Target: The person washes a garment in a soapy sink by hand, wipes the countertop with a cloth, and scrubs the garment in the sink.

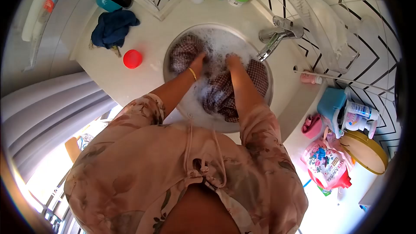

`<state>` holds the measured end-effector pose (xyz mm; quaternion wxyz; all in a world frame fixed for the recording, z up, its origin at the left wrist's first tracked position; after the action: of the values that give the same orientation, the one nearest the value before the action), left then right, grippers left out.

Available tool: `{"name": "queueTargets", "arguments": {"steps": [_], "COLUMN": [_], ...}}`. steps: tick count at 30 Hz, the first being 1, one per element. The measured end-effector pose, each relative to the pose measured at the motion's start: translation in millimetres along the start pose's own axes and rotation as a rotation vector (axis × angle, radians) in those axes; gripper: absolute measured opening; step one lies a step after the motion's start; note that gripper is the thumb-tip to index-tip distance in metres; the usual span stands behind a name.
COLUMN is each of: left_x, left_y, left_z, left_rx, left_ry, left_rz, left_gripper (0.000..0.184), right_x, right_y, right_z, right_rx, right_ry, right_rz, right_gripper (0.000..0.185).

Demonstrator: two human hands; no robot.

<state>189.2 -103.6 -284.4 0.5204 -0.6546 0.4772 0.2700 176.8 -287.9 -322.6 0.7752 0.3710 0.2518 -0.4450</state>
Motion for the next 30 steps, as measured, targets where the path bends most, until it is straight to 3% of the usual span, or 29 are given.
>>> {"name": "queueTargets", "arguments": {"steps": [1,3,5,7,10,12,13,14,17,18,20,22,23,25,26,28,29,30], "left_x": [-3,-8,-1,11,9,-11,-31,-88,-65,-56,-86,-118,-95,-47,-61,-41,-43,-55], "left_y": [-6,-19,-21,-23,-28,-29,-33,-48,-44,-42,-46,-53,-48,-37,-34,-29,-35,-45], "left_z": [-11,-27,-28,-28,-28,-23,-18,-20,-37,-21,-41,-60,-47,-25,-34,-25,-27,-43], "left_rx": [-0.125,-0.38,-0.333,-0.278,-0.133,0.027,0.113,-0.059,-0.327,-0.334,-0.514,-0.682,-0.528,-0.215,-0.416,-0.383,-0.372,-0.475], "left_ry": [0.102,0.307,0.397,0.489,0.478,0.251,0.132,-0.039,0.416,0.28,0.445,0.603,0.475,0.205,0.205,0.163,0.146,0.354], "left_rz": [-0.011,-0.025,-0.09,-0.162,-0.242,-0.243,-0.238,-0.132,-0.148,-0.181,0.0,0.18,0.025,-0.275,-0.105,-0.11,-0.118,-0.179], "left_gripper": [0.068,0.062,0.058,0.054,0.047,0.041,0.038,0.034,0.034,0.037,0.03,0.025,0.024,0.022,0.022,0.024,0.024,0.031], "right_x": [-35,-97,-168,-252,-268,-201,-172,-150,-130,-138,-215,-273,-289,-240,-222,-168,-145,-120], "right_y": [7,37,72,102,118,97,88,75,51,58,105,122,129,111,105,89,64,40], "right_z": [21,47,50,46,28,48,55,58,48,51,49,33,27,44,62,74,82,74], "right_rx": [0.434,0.638,0.577,0.161,-0.164,0.116,0.28,0.437,0.843,0.663,0.528,0.225,0.077,0.076,0.058,0.101,0.427,0.747], "right_ry": [-0.115,-0.348,-0.339,-0.664,-0.713,-0.565,-0.488,-0.414,-0.316,-0.365,-0.249,-0.436,-0.529,-0.684,-0.79,-0.447,-0.382,-0.3], "right_rz": [-0.141,-0.002,0.532,0.817,0.855,0.417,0.332,0.244,0.064,0.239,0.629,0.744,0.8,0.638,0.565,0.343,0.18,0.015], "right_gripper": [0.051,0.052,0.046,0.036,0.038,0.041,0.04,0.039,0.038,0.039,0.033,0.029,0.028,0.03,0.031,0.04,0.044,0.049]}}
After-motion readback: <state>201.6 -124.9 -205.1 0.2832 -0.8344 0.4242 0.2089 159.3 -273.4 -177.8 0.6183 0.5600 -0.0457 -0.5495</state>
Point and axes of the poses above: each hand's wrist, its own x-axis towards the middle knuckle, its own z-axis out of the back of the hand, y = z × x, the point moved 9 cm from there along x, towards the middle knuckle, and after that the axes turned 5 degrees about -z, right-handed, at the moved point
